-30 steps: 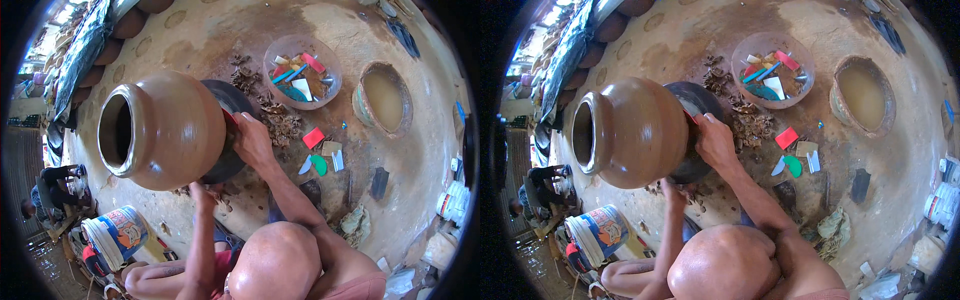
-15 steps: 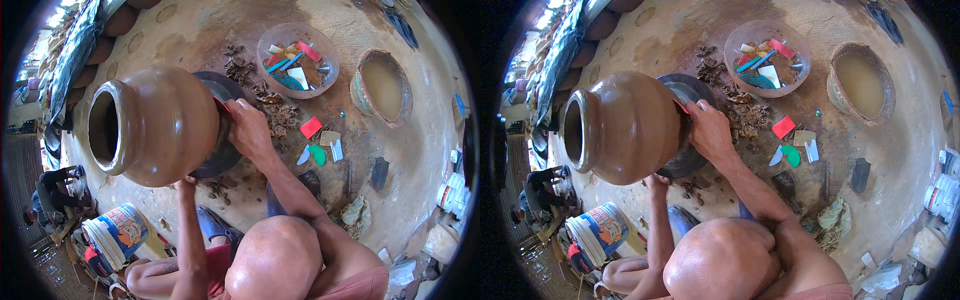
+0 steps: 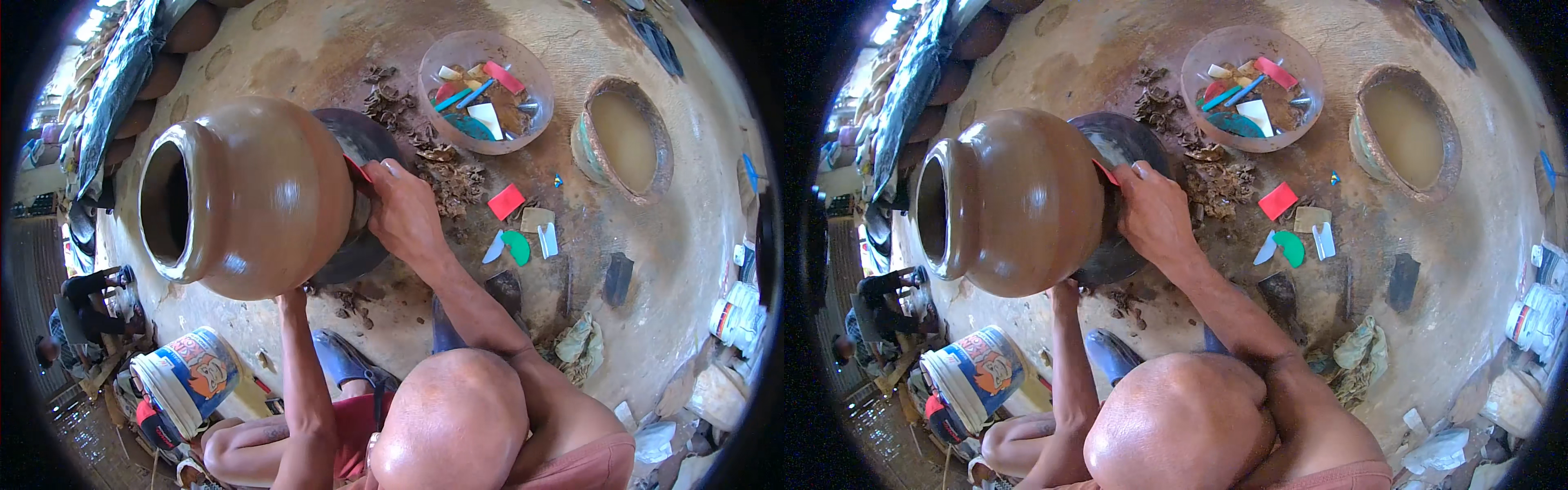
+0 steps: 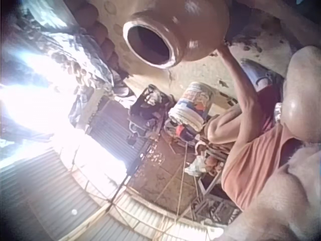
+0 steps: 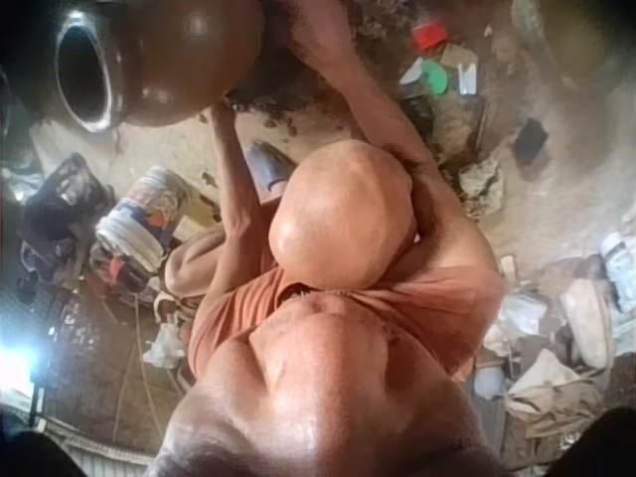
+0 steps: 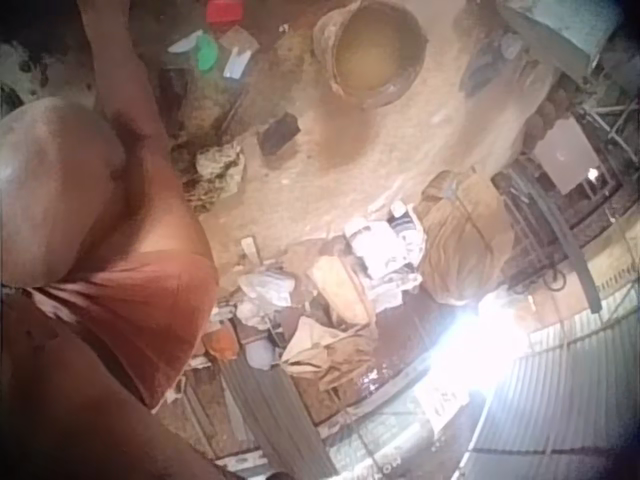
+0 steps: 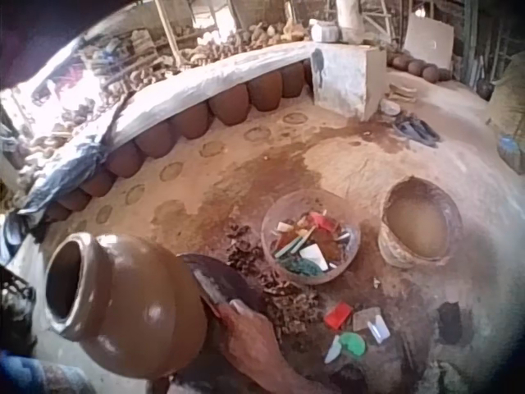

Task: The person smooths the interior and exterior of a clay pot using a red scraper and a wet sponge while rotating the pot on a manual wheel.

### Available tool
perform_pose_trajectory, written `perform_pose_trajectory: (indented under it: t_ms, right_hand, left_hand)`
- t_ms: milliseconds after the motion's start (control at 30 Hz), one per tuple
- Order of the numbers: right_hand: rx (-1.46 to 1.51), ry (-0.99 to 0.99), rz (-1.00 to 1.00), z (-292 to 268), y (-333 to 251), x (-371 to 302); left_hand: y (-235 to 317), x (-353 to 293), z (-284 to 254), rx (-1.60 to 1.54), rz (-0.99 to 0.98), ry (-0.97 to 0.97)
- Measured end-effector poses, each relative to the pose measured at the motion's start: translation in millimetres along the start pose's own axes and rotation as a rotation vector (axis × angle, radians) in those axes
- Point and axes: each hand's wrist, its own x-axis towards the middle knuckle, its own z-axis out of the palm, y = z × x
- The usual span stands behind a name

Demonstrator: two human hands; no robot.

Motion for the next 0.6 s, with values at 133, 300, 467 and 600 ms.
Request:
perform_pose_trajectory:
  t_ms: [133, 300, 467, 600]
  right_hand:
    - [-0.179, -0.015, 0.111, -27.3, 44.0, -10.9]
    - [-0.170, 0.014, 0.060, -30.8, 29.5, -6.6]
    - [-0.108, -0.001, -0.012, -21.8, -5.1, -5.8]
    - [-0.189, 0.017, 0.020, -32.9, 14.9, -13.2]
  left_hand:
    - [-53.6, -72.7, 195.1, -0.194, -0.260, 0.458]
    - [-59.0, -95.1, 152.7, -0.036, -0.606, 0.004]
    - [-19.6, -13.3, 79.7, 0.113, 0.039, 0.151]
    - [-66.2, -94.8, 171.2, -0.116, -0.400, 0.332]
